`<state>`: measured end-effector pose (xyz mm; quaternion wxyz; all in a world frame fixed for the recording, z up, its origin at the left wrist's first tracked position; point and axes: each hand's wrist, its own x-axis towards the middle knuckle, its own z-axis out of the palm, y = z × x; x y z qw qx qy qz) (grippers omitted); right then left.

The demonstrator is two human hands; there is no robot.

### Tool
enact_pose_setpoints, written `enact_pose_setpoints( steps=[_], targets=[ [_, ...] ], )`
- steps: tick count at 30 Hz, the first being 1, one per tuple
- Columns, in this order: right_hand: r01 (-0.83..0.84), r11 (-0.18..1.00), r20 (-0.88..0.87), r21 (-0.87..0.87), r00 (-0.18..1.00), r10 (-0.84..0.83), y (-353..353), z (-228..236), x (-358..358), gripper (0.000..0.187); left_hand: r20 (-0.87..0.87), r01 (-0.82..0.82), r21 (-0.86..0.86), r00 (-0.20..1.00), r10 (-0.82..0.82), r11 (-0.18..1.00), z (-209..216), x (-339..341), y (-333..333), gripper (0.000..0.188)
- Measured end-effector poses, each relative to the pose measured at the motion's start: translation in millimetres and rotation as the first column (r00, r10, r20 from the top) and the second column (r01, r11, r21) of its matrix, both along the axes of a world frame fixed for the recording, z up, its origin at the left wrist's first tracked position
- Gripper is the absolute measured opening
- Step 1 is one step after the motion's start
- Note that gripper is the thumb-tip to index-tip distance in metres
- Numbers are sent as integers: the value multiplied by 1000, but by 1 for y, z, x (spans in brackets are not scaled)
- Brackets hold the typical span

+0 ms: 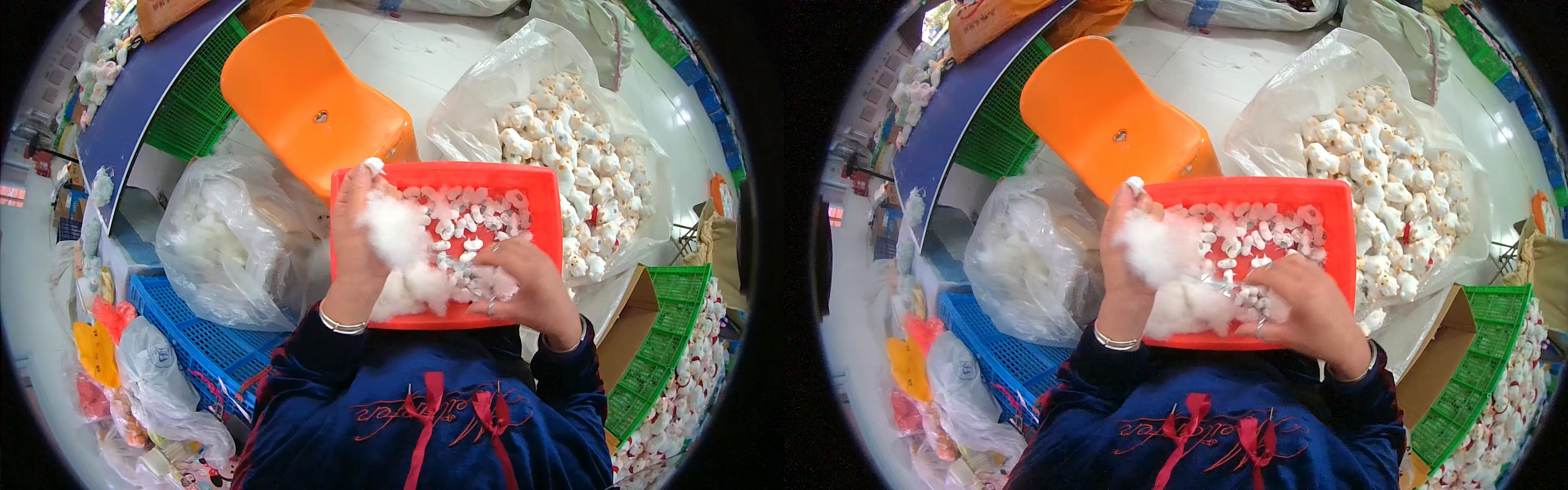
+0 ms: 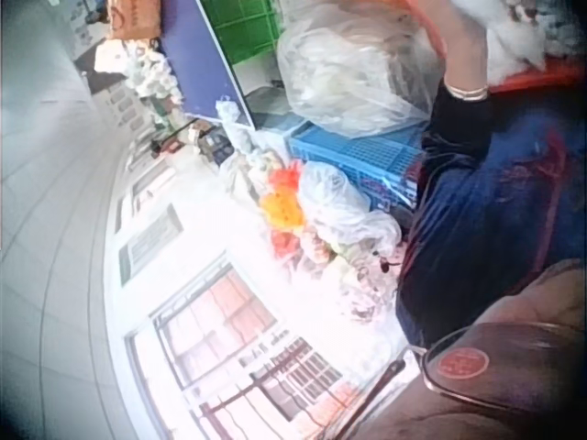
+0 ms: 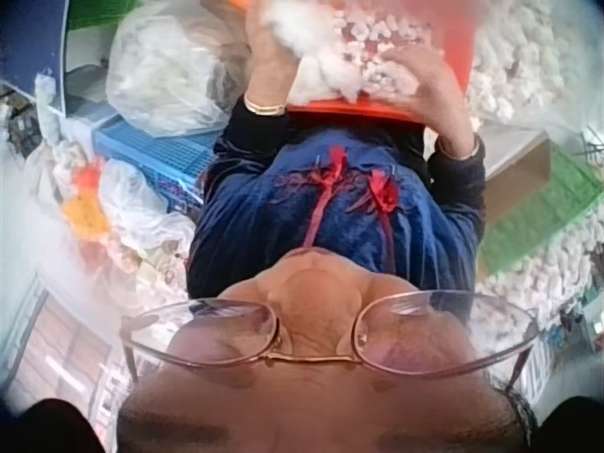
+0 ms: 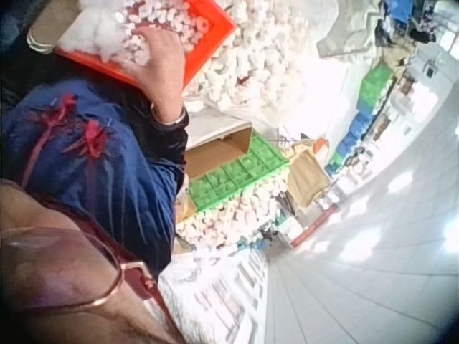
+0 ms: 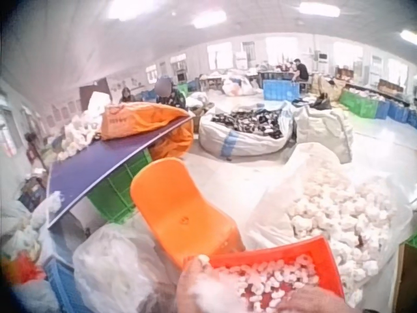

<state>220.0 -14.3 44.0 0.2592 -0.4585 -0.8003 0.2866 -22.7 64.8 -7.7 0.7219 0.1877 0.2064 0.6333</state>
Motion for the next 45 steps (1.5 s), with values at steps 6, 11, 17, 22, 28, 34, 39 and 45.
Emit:
enact_pose_setpoints(
  steps=[6, 11, 17, 22, 28, 34, 39, 45],
  targets=[
    [44, 979, 198, -200, 980, -3, 10, -7, -31, 27, -77, 2, -178, 997, -16, 984, 0, 31, -10, 24],
    [-30, 959, 258, -283, 960, 106, 12, -3, -27, 30, 34, 72, -180, 997, -67, 981, 1, 25, -18, 22],
    [48, 978, 124, -201, 992, -24, 1, 17, 19, 50, -126, -42, -104, 992, 29, 994, -1, -2, 2, 18],
    [64, 997, 216, 32, 974, -69, 13, 28, 4, 66, -161, 14, -160, 986, -40, 987, -6, 16, -6, 15],
    [0, 1000, 309, -12, 951, 4, 29, 19, -6, 55, -91, 116, -114, 988, -126, 987, -2, 26, -11, 15],
    [4, 982, -257, -188, 965, -53, 20, 16, 34, 36, -347, 131, -102, 924, -159, 986, -7, 4, -7, 18],
    [186, 983, 117, -8, 976, -183, 17, 20, 44, 39, -645, 144, -14, 755, -119, 990, 6, 8, -10, 18],
    [120, 993, 249, 1, 962, -117, 18, 24, 33, 35, -729, 237, 112, 679, -82, 965, 9, 9, -14, 16]
  ],
)
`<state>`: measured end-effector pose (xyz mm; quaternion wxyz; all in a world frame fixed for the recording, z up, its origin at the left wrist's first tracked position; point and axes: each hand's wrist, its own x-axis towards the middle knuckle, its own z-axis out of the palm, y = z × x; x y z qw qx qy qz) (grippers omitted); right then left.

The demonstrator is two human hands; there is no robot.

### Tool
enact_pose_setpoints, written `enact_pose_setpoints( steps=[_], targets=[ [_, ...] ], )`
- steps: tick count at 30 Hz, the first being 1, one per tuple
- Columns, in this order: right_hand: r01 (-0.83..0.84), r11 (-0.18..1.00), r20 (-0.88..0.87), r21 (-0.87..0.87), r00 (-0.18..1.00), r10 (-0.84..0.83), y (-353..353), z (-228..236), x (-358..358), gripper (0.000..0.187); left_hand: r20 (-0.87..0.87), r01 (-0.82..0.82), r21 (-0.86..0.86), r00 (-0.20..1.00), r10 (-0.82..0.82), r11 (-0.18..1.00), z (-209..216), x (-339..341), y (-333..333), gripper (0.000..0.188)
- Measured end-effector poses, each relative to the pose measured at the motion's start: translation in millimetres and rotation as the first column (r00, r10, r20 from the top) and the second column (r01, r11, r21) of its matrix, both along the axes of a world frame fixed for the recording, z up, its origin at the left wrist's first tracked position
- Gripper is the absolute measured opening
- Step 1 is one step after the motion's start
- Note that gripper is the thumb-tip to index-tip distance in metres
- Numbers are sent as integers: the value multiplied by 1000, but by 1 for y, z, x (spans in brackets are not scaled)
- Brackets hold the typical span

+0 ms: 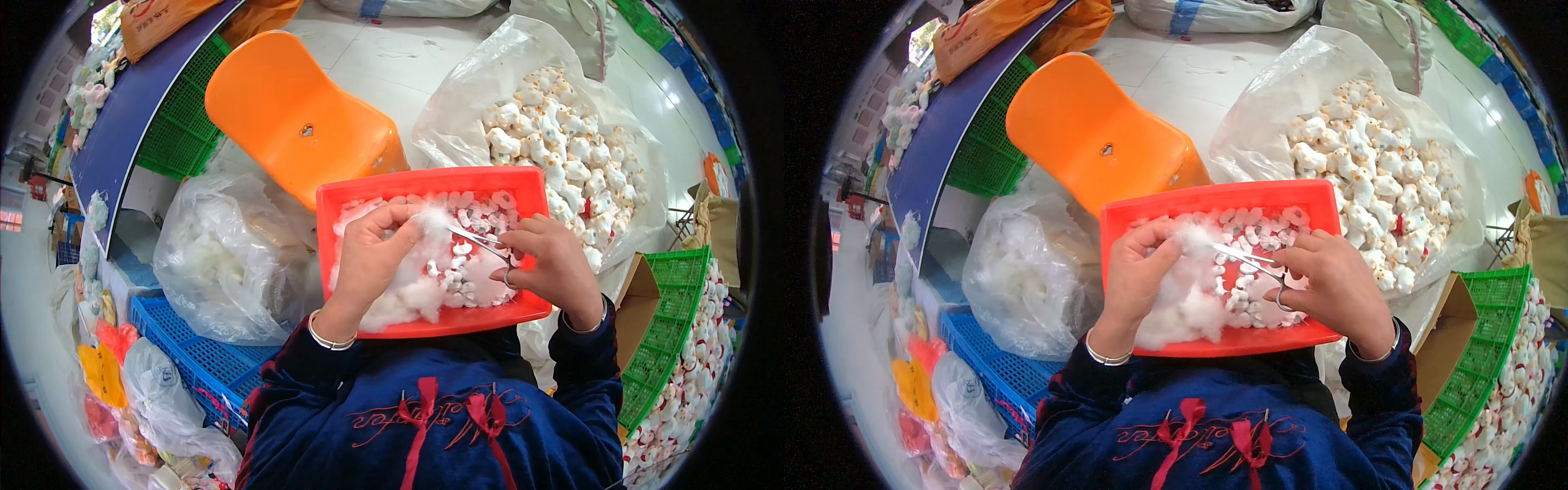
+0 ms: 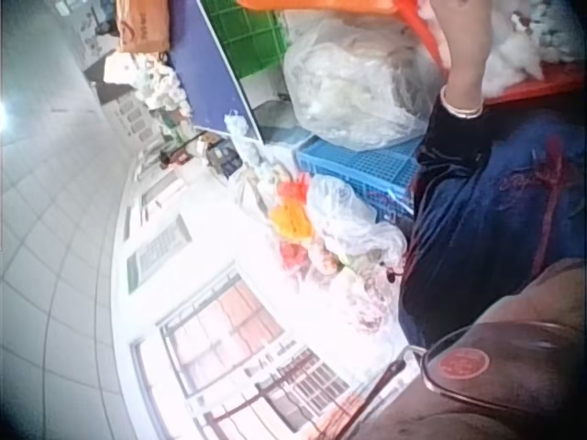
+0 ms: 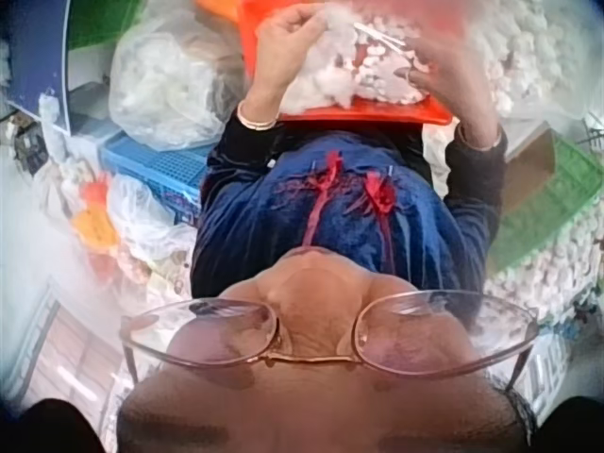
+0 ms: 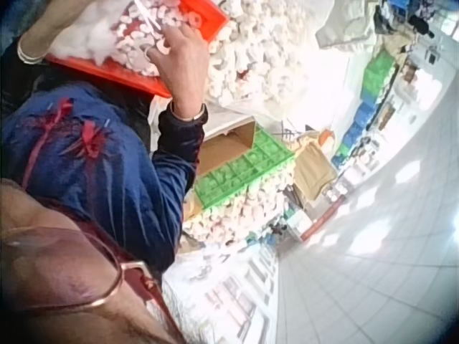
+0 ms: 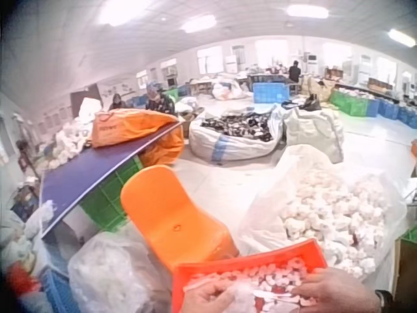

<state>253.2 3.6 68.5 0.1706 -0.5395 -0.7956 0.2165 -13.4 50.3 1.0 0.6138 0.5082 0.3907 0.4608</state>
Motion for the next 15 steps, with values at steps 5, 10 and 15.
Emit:
enact_pose_setpoints(
  steps=[5, 10, 15],
  targets=[
    [-22, 999, 19, -26, 1000, 23, 1, 5, -3, 35, -43, 20, -39, 999, -22, 999, 5, -3, -4, 16],
    [-118, 993, -56, -15, 992, 117, 6, 5, 2, 36, -114, 175, -52, 977, -180, 983, 10, -14, 4, 16],
    [-171, 980, -26, -99, 985, 169, 6, 6, 10, 33, -128, 304, -37, 943, -306, 952, 15, -14, 9, 17]
  ],
)
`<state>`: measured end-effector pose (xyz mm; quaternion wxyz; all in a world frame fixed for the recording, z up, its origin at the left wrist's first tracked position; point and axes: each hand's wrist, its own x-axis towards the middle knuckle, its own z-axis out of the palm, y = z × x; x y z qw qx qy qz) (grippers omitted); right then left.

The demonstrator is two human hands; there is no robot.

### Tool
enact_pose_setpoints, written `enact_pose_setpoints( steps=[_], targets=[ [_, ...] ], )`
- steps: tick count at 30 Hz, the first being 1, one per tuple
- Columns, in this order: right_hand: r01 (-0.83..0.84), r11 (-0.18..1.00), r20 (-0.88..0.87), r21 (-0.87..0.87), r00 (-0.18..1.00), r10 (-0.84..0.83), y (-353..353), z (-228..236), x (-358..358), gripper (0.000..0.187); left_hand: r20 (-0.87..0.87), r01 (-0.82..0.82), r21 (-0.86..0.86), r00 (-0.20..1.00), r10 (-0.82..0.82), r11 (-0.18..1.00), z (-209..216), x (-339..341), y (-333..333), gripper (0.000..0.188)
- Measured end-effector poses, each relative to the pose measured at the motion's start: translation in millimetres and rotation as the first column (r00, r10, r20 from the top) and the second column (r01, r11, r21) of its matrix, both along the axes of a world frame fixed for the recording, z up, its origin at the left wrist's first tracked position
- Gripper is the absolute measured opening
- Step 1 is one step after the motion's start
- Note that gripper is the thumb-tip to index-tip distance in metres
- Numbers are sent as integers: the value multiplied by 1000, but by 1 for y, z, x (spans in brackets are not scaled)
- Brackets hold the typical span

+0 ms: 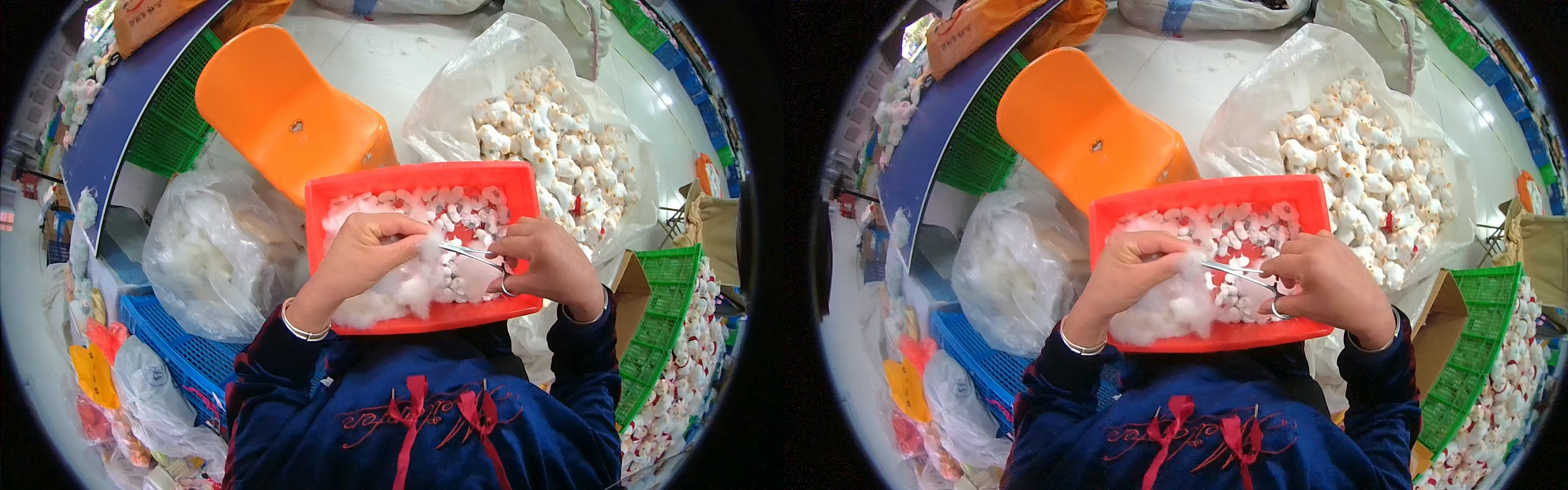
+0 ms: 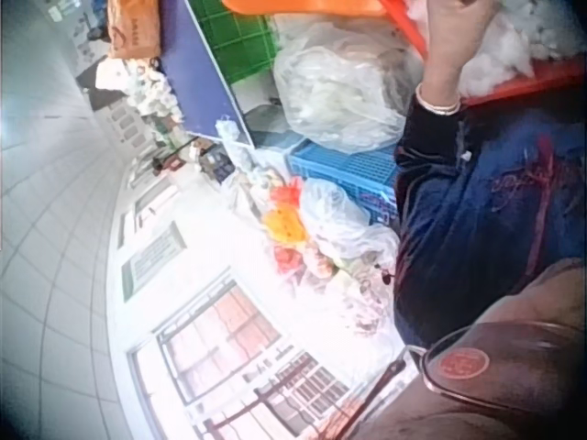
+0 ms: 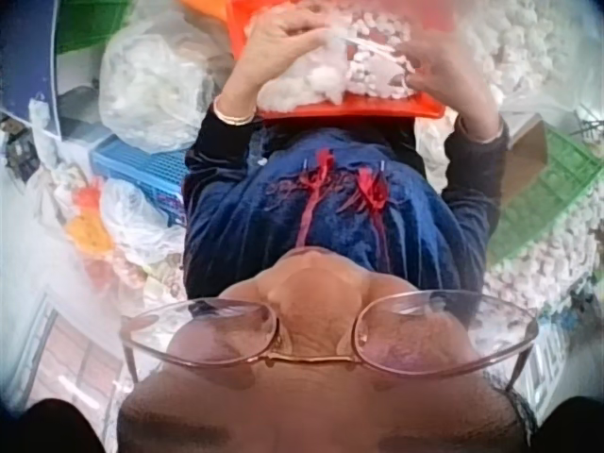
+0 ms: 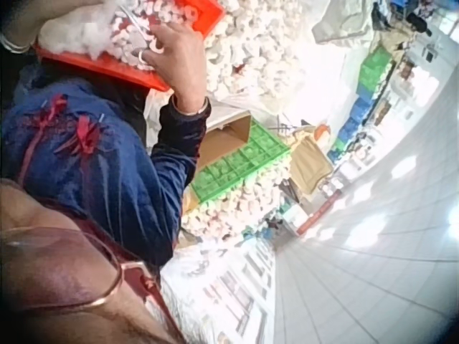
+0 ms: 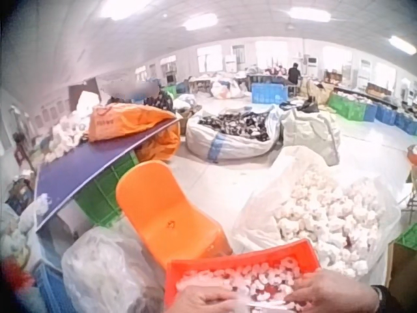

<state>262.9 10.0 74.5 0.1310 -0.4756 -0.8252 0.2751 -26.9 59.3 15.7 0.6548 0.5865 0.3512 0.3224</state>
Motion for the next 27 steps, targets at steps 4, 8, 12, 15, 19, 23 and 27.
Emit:
enact_pose_setpoints(
  steps=[4, 8, 12, 15, 19, 23, 27],
  targets=[
    [39, 981, -59, -188, 997, -51, -5, 2, 0, 33, -99, 36, 19, 994, -34, 999, 7, -4, -5, 18],
    [24, 986, -5, -164, 1000, -25, -7, 10, 1, 33, -55, 0, 59, 999, 3, 998, 1, 1, -13, 19],
    [-6, 995, -15, -102, 1000, 5, -5, 8, 0, 32, -27, 53, 6, 998, -53, 999, 1, -2, -6, 21],
    [4, 998, 38, -65, 999, -2, -7, 6, -4, 33, -35, 55, -3, 998, -55, 999, 1, 3, -5, 17],
    [41, 999, 123, 29, 991, -44, -10, 4, -9, 42, -75, 56, 18, 996, -55, 998, -3, 9, -4, 11],
    [117, 984, 158, 138, 978, -138, -10, 6, 0, 54, 112, -102, -224, 985, 130, 969, -18, 6, 0, 8],
    [110, 965, 116, 237, 983, -141, -10, 16, -11, 58, 53, -125, -241, 989, 141, 962, -18, 9, -4, 7]
  ],
)
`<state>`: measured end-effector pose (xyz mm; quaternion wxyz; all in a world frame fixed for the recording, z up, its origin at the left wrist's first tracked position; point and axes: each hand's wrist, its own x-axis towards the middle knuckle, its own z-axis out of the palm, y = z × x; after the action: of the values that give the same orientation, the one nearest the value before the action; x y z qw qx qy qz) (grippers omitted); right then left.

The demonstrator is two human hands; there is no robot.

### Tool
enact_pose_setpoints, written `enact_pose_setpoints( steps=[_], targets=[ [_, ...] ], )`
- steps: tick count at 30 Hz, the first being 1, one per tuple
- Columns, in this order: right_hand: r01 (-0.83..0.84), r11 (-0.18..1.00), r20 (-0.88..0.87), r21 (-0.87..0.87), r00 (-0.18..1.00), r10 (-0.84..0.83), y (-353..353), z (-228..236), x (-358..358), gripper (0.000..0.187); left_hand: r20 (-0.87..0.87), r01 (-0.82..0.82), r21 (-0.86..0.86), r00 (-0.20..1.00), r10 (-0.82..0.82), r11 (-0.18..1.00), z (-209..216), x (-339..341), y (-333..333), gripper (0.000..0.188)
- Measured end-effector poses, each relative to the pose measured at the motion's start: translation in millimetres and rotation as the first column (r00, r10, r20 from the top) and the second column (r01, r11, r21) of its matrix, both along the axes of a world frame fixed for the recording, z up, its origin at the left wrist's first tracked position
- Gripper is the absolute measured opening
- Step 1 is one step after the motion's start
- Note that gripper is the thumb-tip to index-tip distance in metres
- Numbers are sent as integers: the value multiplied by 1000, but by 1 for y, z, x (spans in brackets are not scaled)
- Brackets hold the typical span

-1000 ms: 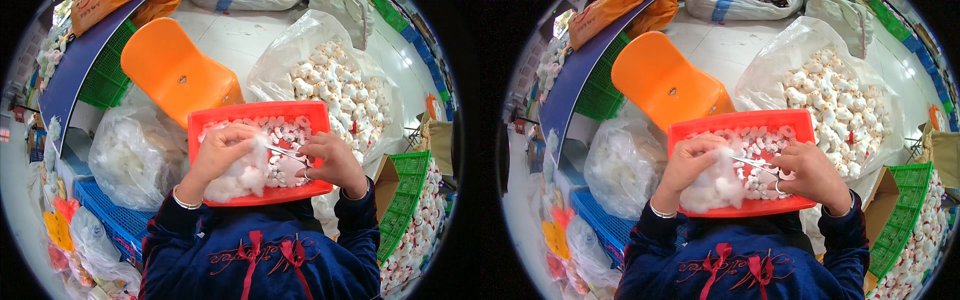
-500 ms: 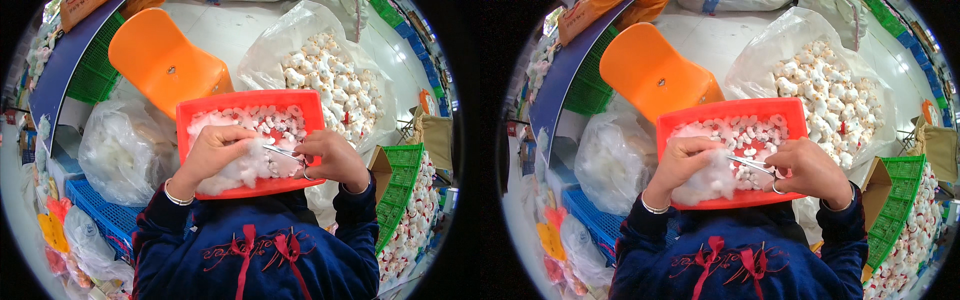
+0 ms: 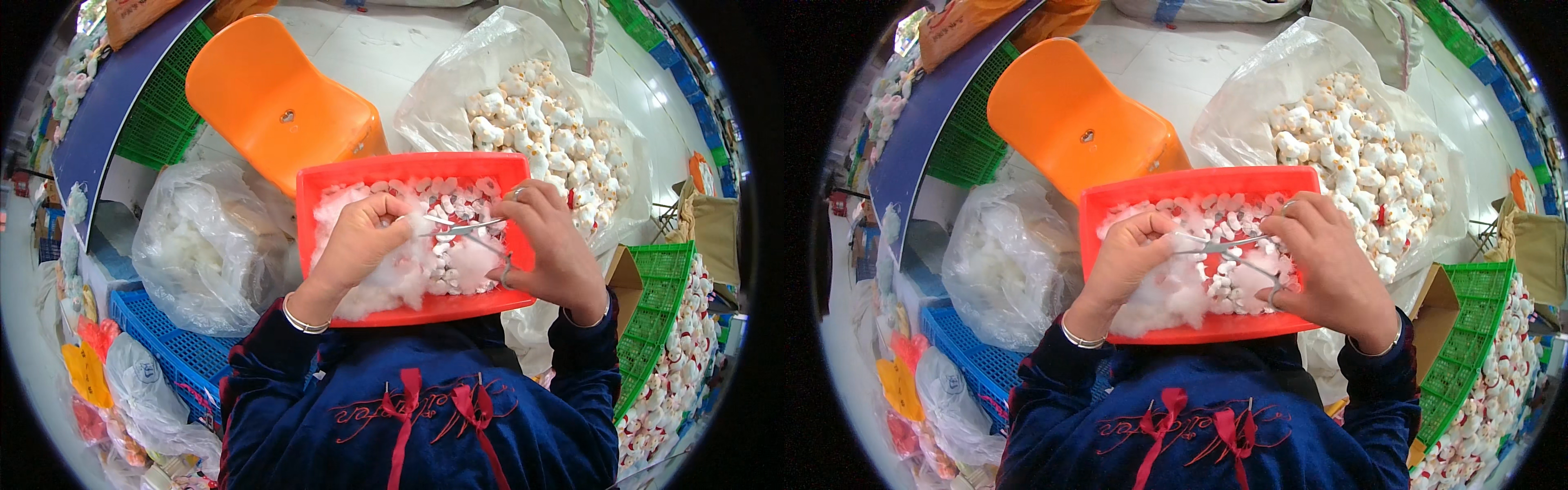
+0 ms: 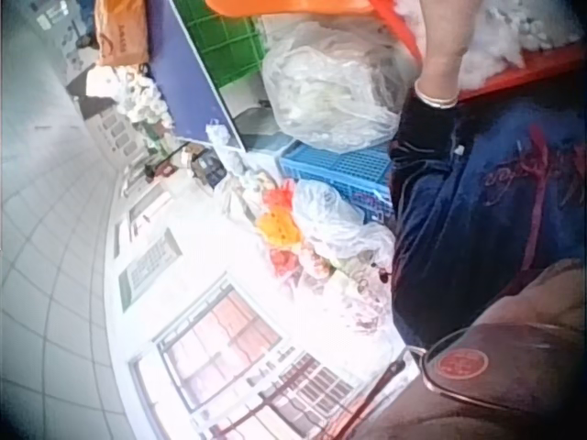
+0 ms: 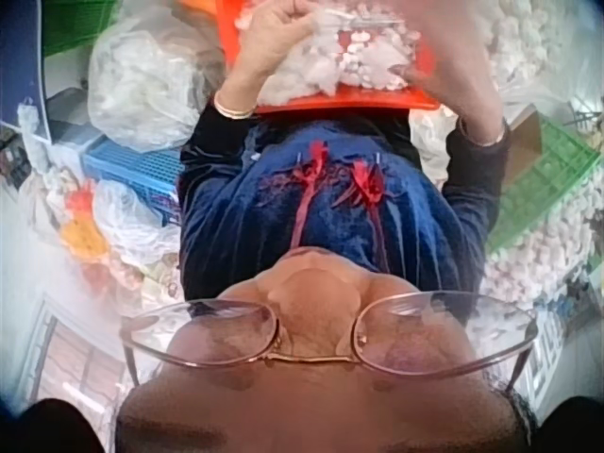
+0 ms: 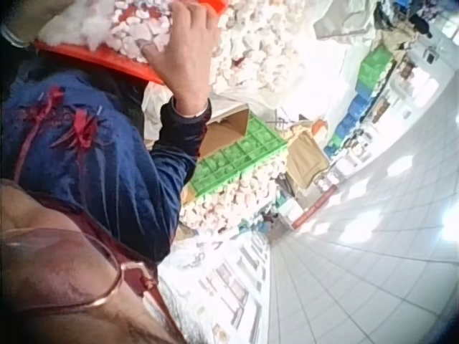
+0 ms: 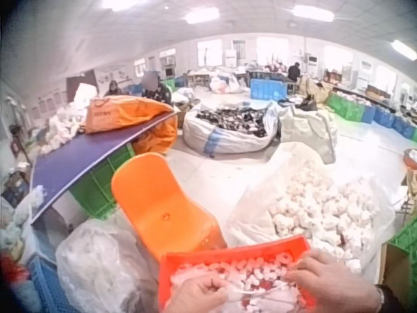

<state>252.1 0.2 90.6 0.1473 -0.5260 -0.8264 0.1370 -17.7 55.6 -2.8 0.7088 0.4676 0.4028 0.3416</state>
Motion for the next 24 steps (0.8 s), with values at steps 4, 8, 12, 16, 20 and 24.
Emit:
enact_pose_setpoints(
  steps=[4, 8, 12, 16, 20, 24],
  targets=[
    [-13, 999, 80, -31, 997, 16, 3, -2, -5, 55, 38, -2, -73, 999, 5, 997, 5, -3, -1, 11],
    [-3, 990, 164, -140, 986, 26, 4, -3, 3, 41, 7, 2, -130, 1000, -1, 992, 12, -8, -4, 19],
    [-27, 982, 190, -188, 980, 63, 5, 2, -5, 38, -20, 11, 28, 1000, -11, 1000, 6, -5, -7, 19],
    [-77, 967, 124, -243, 986, 110, 7, -6, -6, 40, -86, 22, 116, 996, -12, 993, 4, 1, -10, 15],
    [44, 982, 79, -185, 996, -30, 3, -3, -1, 50, 40, -61, 37, 997, 60, 997, -19, -3, -5, 14],
    [12, 1000, 85, -2, 996, -12, 1, 6, -9, 53, 27, -187, -82, 982, 189, 979, -12, -1, -4, 15]
  ],
)
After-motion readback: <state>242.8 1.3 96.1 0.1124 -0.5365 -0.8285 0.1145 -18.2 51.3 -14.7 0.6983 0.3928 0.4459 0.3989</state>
